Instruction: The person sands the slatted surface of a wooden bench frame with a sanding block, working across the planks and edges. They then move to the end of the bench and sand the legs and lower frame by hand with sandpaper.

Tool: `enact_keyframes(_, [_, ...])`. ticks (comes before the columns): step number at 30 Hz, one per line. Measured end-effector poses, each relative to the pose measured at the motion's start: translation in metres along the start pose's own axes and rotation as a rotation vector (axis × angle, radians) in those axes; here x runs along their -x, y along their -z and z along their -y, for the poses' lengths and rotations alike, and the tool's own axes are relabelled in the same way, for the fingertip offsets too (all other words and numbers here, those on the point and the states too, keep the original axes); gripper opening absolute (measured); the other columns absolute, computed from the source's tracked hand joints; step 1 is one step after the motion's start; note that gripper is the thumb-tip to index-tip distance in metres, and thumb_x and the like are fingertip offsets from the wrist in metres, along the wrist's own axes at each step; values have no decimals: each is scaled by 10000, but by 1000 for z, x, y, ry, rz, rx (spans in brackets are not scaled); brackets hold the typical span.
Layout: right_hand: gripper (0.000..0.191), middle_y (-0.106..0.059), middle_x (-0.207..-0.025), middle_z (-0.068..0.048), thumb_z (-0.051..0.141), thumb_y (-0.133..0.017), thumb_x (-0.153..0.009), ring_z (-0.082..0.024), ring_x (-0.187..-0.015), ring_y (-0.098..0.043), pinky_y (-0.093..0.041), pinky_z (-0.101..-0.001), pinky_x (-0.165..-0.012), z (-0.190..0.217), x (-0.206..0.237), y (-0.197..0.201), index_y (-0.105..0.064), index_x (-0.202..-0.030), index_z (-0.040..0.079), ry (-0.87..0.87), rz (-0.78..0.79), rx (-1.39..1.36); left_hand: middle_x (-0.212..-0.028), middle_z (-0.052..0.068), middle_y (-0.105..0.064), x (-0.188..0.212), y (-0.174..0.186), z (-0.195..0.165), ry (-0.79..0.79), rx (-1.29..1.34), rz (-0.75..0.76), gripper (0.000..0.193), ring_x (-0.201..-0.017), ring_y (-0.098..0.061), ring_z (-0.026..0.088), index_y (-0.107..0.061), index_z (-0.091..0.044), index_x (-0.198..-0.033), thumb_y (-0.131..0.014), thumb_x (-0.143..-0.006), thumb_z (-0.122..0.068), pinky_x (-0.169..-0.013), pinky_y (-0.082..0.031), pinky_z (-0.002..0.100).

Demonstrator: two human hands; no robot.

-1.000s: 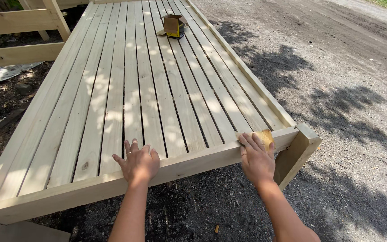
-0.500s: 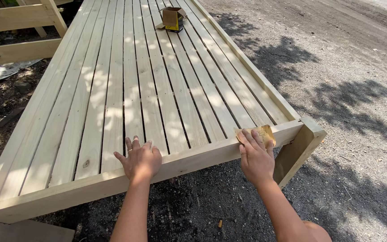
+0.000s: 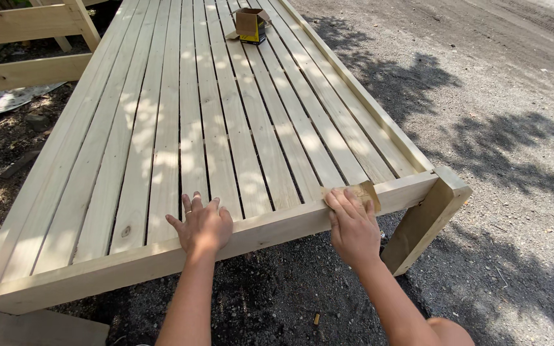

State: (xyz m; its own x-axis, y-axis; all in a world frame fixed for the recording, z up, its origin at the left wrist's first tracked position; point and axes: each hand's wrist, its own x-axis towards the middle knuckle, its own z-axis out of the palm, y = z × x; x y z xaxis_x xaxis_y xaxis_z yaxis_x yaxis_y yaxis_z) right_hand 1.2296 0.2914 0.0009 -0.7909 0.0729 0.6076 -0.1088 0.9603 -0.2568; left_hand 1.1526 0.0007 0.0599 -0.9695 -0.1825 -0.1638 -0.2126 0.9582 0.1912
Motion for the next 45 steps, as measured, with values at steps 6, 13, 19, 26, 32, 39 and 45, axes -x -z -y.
enact_keyframes(6, [385, -606, -1485, -55, 262, -494, -1050, -284, -1443, -501, -331, -559, -1208, -21, -10, 9, -663, -1366, 121, -137, -154, 118, -1672, 74, -226, -16, -12, 14, -121, 261, -136, 528, -1573, -84, 245, -521, -271, -1479, -441, -979, -421, -1235, -22, 616])
enact_keyframes(13, [402, -641, -1404, -143, 159, -631, -938, -344, -1356, -539, -402, -519, -1136, 223, 7, -54, -650, -1322, 42, 332, 67, -335, -1682, 55, -219, -34, 12, 70, -57, 362, -221, 517, -1584, -100, 240, -534, -288, -1473, -438, -986, -432, -1222, -31, 664])
enact_keyframes(19, [426, -639, -1424, -65, 174, -587, -943, -267, -1370, -539, -409, -451, -1125, 148, 3, -39, -654, -1360, 116, 339, 76, -249, -1702, 51, -189, -26, 23, 85, 33, 34, -30, 497, -1592, -98, 232, -516, -248, -1487, -412, -1027, -402, -1231, 6, 677])
enact_keyframes(26, [360, -636, -1428, -71, 213, -500, -1029, -288, -1411, -529, -407, -460, -1168, 53, -29, 8, -661, -1337, 118, -82, -108, 90, -1669, 76, -239, -20, 29, 79, 4, 109, -94, 507, -1567, -162, 259, -497, -241, -1489, -411, -998, -328, -1226, -62, 660])
enact_keyframes(32, [432, -624, -1426, -104, 170, -614, -923, -299, -1380, -515, -372, -487, -1140, 228, 13, -53, -652, -1339, 58, 236, 149, -282, -1667, 80, -264, -21, 24, 83, 21, 118, -71, 499, -1567, -182, 270, -502, -215, -1488, -403, -1004, -289, -1237, -97, 640])
enact_keyframes(39, [404, -653, -1399, -61, 193, -567, -958, -250, -1365, -536, -390, -435, -1132, 138, -7, -24, -666, -1344, 124, 209, 126, -164, -1686, 83, -228, -21, 26, 85, 17, 84, -11, 521, -1577, -166, 276, -466, -214, -1520, -429, -1005, -287, -1236, -124, 632])
enact_keyframes(45, [319, -736, -940, -152, 343, -521, -1021, -377, -940, -683, -532, -509, -841, 58, -96, -7, -711, -995, 89, -383, 367, 10, -1721, 66, -105, -34, 37, 74, 4, -5, 130, 647, -1588, -53, 298, -319, -275, -1597, -523, -999, -414, -1248, -101, 626])
